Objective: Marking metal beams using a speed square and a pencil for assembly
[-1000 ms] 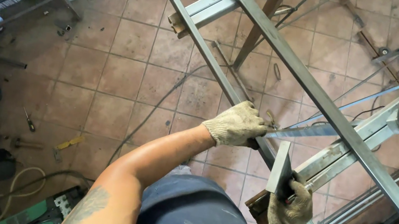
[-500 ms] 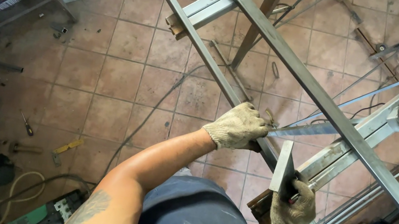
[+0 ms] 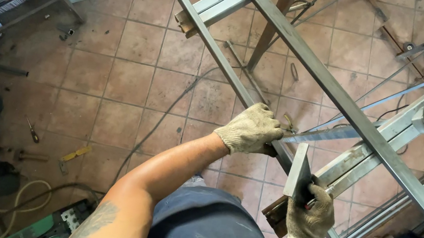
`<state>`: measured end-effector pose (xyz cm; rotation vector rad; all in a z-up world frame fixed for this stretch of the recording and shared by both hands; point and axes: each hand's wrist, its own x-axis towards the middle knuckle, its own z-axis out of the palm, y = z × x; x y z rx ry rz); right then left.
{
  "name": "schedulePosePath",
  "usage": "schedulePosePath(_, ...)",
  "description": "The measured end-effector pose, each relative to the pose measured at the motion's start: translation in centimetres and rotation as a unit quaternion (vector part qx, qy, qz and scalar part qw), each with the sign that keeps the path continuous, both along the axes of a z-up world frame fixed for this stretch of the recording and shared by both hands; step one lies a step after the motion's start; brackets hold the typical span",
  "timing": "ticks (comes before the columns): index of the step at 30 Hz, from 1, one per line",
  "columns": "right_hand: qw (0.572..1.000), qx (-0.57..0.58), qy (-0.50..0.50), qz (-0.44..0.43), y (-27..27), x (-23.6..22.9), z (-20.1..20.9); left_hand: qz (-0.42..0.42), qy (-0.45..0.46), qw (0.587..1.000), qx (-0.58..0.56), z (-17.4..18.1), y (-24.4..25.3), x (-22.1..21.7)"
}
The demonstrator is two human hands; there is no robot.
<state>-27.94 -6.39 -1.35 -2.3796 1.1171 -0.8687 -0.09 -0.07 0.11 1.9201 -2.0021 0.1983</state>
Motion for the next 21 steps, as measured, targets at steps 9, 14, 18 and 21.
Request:
schedulePosePath(9,0.997,-0.053,-0.043,0.039,-0.1,0.1,-0.1,-0.006,0.014,1.0,-0.011,0.1,0.0,0.1)
schedulePosePath(14,0.999,0.041,0.004,-0.009,0.3,0.5,1.2,-0.006,0.024,0.999,-0.025,0.0,-0.1,0.2)
schedulePosePath(18,0.999,-0.007,-0.036,0.005,0.5,1.1,1.3,-0.008,0.027,1.0,-0.008,0.2,-0.1,0.1)
schedulePosePath(21,1.0,0.013,-0.01,-0.026,0.7,1.9,1.5,-0.009,0.026,1.0,0.002,1.6,0.1,0.0)
